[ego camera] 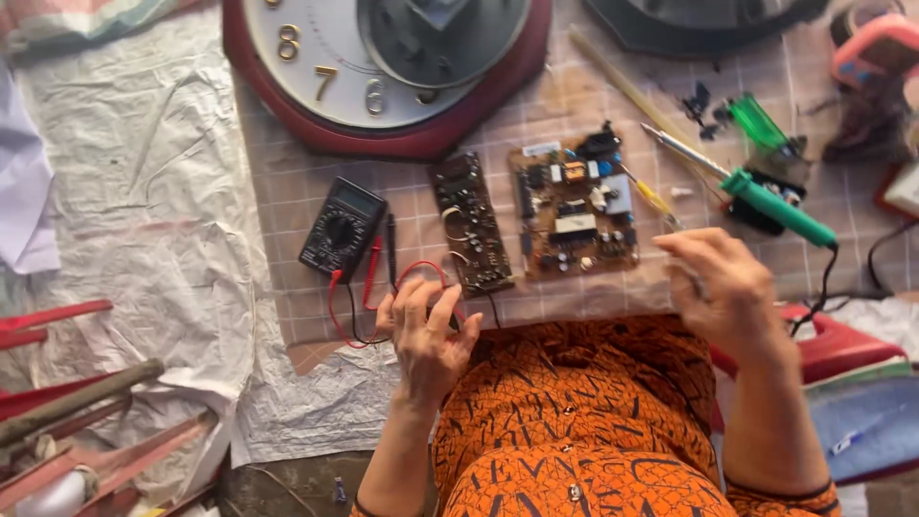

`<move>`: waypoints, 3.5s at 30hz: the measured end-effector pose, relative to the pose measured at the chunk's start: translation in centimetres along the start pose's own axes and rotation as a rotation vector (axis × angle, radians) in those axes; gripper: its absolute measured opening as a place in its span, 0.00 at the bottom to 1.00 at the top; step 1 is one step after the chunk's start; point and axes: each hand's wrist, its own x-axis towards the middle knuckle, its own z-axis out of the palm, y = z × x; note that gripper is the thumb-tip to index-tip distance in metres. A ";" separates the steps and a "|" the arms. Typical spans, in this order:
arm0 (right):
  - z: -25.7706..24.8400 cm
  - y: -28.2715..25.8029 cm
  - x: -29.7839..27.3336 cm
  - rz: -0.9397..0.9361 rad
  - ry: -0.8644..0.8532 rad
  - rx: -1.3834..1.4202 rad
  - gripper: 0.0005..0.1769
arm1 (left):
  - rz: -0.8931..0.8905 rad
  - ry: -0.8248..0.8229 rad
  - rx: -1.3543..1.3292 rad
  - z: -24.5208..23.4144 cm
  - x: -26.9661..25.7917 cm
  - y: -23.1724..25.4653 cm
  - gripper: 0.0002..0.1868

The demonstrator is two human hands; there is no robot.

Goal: The person uses a multimeter to test points on a circuit board, then switches to a screwdriver to adjust components on the board. The workspace includes a disassembled clock and various tools.

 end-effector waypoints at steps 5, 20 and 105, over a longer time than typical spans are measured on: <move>6.0 2.7 -2.8 -0.065 0.203 -0.235 0.21 | 0.047 0.012 0.085 3.3 -1.0 -0.6 0.16; 7.7 4.6 -2.6 -0.086 0.278 -0.187 0.21 | 0.019 -0.206 0.105 2.0 0.7 -0.7 0.10; 1.0 2.0 7.9 -0.256 -0.010 0.122 0.09 | 0.315 -0.073 -0.704 11.8 0.8 8.8 0.06</move>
